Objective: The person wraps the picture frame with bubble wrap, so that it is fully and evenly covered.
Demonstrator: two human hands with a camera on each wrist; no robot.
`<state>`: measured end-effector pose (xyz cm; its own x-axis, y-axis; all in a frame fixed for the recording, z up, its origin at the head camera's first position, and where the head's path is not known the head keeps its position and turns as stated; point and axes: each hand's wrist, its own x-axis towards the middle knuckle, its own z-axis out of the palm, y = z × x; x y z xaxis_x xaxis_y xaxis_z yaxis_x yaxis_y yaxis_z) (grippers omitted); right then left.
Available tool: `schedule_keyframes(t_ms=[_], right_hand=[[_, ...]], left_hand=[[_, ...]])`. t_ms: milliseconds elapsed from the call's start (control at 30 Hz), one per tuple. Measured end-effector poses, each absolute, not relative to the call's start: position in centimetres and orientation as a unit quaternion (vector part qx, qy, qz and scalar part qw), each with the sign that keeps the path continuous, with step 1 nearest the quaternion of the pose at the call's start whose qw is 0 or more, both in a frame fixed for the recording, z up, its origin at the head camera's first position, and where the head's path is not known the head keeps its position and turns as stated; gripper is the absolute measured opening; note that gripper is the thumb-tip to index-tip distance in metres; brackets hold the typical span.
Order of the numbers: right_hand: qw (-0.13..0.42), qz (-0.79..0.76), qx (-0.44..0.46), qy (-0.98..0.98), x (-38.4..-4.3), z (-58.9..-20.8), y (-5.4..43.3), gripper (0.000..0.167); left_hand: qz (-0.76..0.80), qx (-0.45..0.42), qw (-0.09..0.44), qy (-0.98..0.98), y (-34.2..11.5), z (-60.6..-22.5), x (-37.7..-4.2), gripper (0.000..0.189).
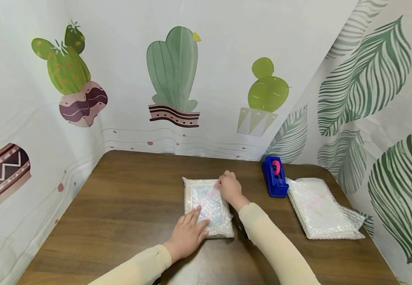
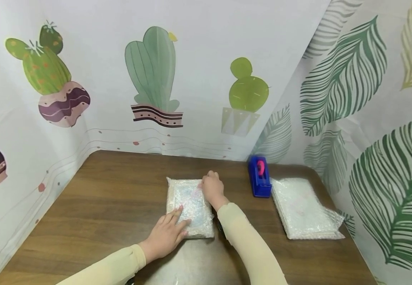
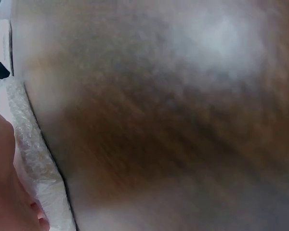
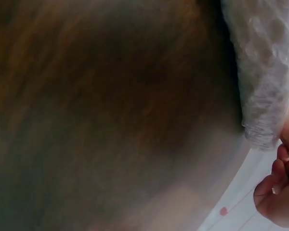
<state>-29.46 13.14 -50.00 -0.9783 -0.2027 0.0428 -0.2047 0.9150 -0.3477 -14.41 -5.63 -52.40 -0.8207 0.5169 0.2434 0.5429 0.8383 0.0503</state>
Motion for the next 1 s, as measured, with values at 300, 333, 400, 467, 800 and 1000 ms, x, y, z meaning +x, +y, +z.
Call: schedule_keyframes(t_ms=[300,333,400,467,800,1000], right_hand=[[-0.040,0.279,0.068,-0.957,-29.6,-49.8,13.6,0.032],[-0.042,0.289,0.068,-0.954,-29.7,-49.8,13.7,0.031],[-0.042,0.310,0.069,-0.947,-30.0,-49.7,13.9,0.027],[-0.044,0.331,0.064,-0.941,-30.2,-49.8,14.0,0.021],[-0.055,0.458,-0.016,-0.887,-27.6,-50.6,14.8,0.039],[-0.081,0.437,0.043,-0.895,-21.3,-49.8,15.9,0.055]], left_hand=[[-0.051,-0.272,0.088,-0.957,-5.7,-52.2,-13.8,0.050],[-0.050,-0.273,0.088,-0.957,-5.8,-52.2,-13.8,0.050],[-0.047,-0.277,0.094,-0.955,-5.9,-52.2,-14.0,0.050],[-0.049,-0.283,0.101,-0.953,-6.0,-52.2,-14.2,0.049],[-0.127,-0.279,-0.005,-0.952,-6.9,-51.5,-15.0,0.053],[-0.146,-0.289,0.002,-0.946,-6.9,-50.9,-15.3,0.053]])
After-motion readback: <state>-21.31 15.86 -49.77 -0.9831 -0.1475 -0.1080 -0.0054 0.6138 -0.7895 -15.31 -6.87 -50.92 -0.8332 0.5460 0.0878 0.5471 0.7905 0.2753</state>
